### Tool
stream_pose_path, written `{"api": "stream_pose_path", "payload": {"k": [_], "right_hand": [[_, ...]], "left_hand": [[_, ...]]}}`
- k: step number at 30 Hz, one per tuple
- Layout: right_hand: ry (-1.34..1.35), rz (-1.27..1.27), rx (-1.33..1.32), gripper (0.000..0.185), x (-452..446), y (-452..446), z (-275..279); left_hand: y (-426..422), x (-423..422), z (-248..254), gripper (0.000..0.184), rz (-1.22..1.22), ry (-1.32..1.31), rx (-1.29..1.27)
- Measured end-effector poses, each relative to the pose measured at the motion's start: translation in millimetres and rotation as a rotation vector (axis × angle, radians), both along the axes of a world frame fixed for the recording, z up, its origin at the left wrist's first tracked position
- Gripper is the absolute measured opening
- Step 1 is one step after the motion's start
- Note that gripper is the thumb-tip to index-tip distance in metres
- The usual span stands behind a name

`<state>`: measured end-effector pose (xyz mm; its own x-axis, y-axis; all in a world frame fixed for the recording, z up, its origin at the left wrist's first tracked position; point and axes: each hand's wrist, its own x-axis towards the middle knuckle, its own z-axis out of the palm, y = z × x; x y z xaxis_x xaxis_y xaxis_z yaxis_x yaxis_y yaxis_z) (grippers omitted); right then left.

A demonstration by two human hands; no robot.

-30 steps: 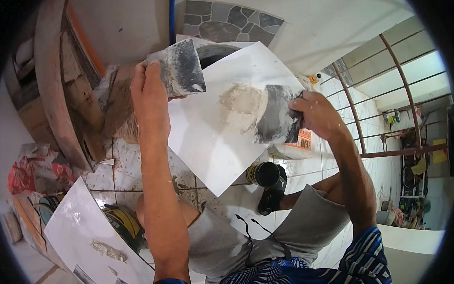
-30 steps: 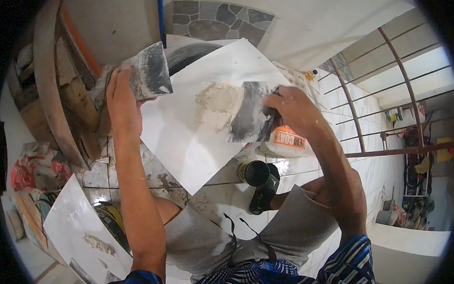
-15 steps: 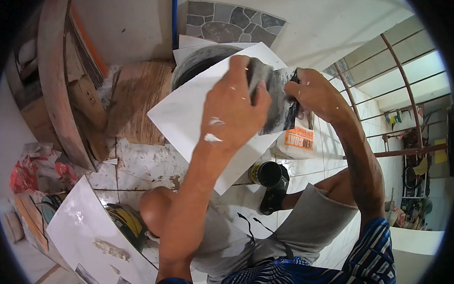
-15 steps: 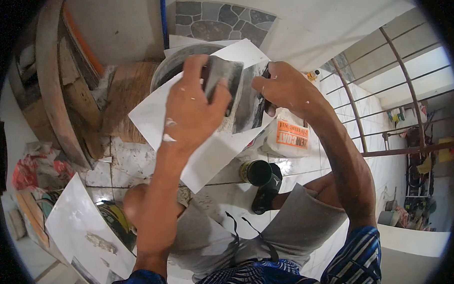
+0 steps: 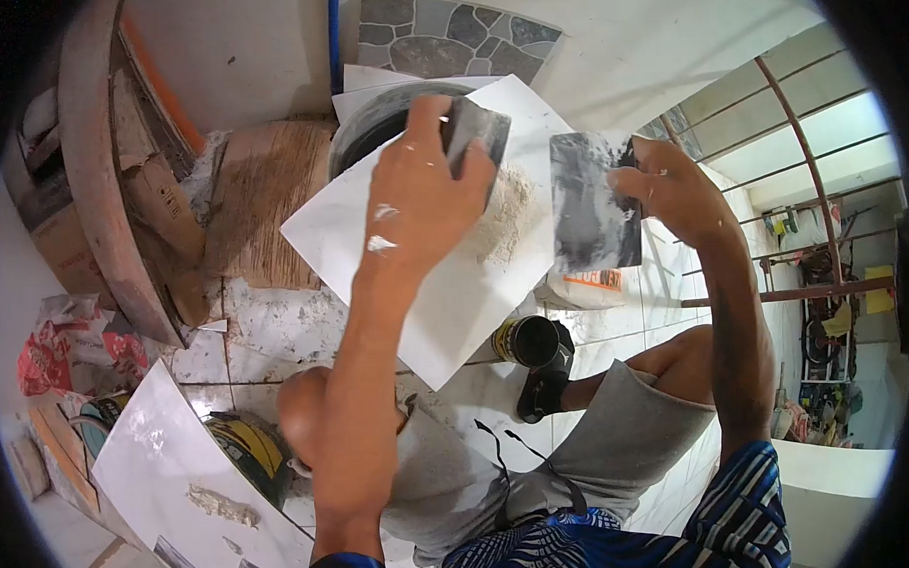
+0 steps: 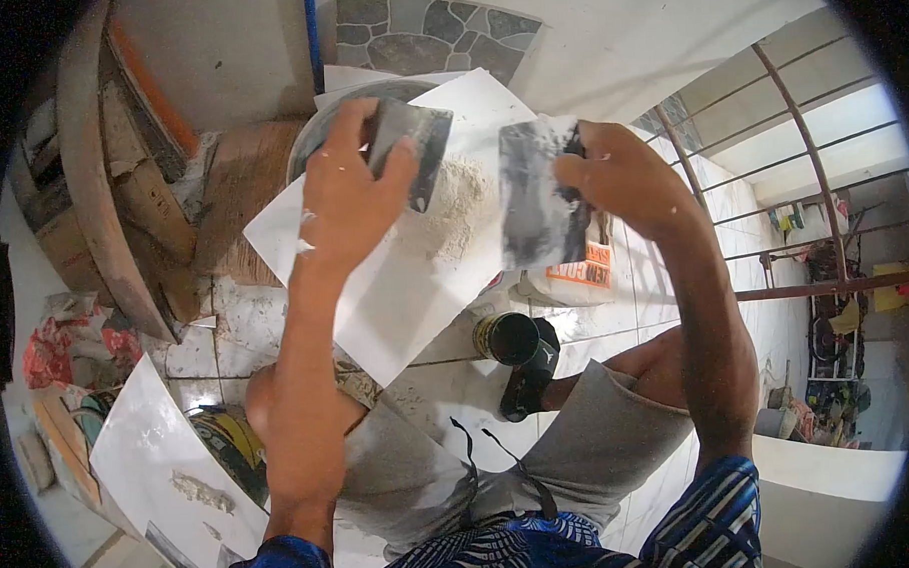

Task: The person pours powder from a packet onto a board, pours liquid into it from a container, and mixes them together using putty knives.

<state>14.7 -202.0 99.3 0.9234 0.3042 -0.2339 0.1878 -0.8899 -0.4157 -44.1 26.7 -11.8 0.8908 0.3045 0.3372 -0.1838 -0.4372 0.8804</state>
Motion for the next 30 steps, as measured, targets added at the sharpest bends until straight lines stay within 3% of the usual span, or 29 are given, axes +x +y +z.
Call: {"api": "stream_pose_path", "payload": {"k": [4,6,8,10,15,18,24,30], "right_hand": [[0.324,-0.142,0.259,0.03,46,-51,-38],[0.045,0.46,0.079,0.022,103,-106,-92],[0.06,0.477,0.028,0.021,112,-112,-105],[0.372,-0.084,0.112,0.028,93,-71,-90],[0.294,0.031,-0.001,0.028,77,-19,-62],[0.279,0.06,0.186,0.03,65,-7,-58],[0.027,0.236,-0.116,0.031,63,9,-34],[0.298,-0.05,0.026,0.033,114,-23,-54]], "left_hand": [[21,2,-9,0.043,-0.002,-0.03,-0.055],[27,4,-13,0.043,-0.022,-0.052,-0.123],[30,-1,-6,0.041,-0.027,0.01,-0.178],[30,-5,1,0.041,-0.028,0.098,-0.306],[32,-2,-8,0.04,-0.012,0.072,-0.275],[27,-1,-7,0.039,-0.005,0.063,-0.302],[20,0,-3,0.041,-0.001,0.086,-0.295],[30,-1,-1,0.041,0.052,0.053,-0.361]]}}
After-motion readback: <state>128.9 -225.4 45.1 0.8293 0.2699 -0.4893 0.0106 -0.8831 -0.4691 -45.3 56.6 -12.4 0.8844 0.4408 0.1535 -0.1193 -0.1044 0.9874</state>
